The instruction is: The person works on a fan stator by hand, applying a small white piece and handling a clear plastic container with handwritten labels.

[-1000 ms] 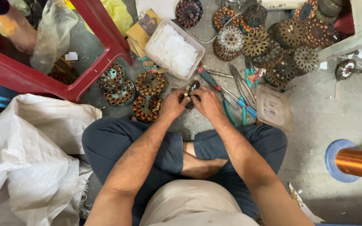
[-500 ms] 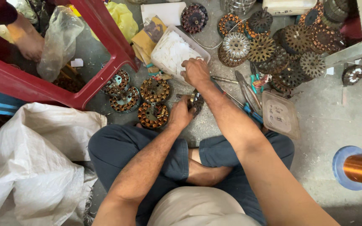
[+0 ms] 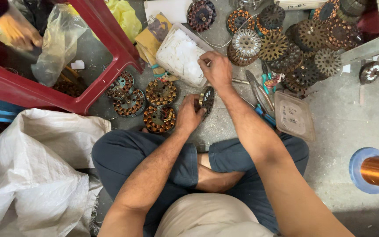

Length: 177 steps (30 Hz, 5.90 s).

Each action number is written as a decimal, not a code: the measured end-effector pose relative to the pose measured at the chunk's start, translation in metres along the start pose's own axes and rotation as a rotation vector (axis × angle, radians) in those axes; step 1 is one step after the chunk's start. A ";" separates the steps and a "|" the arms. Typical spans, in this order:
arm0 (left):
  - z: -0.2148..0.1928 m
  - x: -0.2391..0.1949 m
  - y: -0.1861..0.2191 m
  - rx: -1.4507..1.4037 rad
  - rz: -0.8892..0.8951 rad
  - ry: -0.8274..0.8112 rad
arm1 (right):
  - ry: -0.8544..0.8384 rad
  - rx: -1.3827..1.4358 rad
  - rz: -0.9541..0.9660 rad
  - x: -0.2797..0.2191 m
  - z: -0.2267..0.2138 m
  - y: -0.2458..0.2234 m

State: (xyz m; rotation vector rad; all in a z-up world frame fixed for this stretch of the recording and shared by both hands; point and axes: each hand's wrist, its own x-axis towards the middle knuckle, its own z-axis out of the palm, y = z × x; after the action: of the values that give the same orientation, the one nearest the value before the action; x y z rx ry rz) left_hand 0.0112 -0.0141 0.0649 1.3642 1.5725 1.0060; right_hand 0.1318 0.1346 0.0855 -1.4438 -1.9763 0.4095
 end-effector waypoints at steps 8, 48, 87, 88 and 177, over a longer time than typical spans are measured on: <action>0.009 0.007 -0.014 -0.338 -0.299 -0.003 | 0.012 0.226 -0.035 -0.109 -0.064 -0.006; 0.008 0.012 -0.044 -0.571 -0.362 -0.258 | -0.090 0.277 0.009 -0.166 -0.043 -0.002; 0.007 0.008 -0.031 0.062 -0.014 -0.048 | -0.172 0.248 0.066 -0.130 -0.029 0.004; 0.008 0.007 -0.030 0.077 -0.020 -0.050 | -0.184 0.314 0.106 -0.132 -0.030 0.004; 0.012 -0.014 -0.033 -0.524 -0.249 -0.391 | -0.140 0.888 0.626 -0.175 -0.036 0.012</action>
State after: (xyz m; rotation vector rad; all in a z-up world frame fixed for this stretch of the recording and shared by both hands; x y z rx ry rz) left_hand 0.0122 -0.0302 0.0307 0.9055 1.0556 0.8543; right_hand 0.1967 -0.0283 0.0495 -1.3762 -1.0947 1.4701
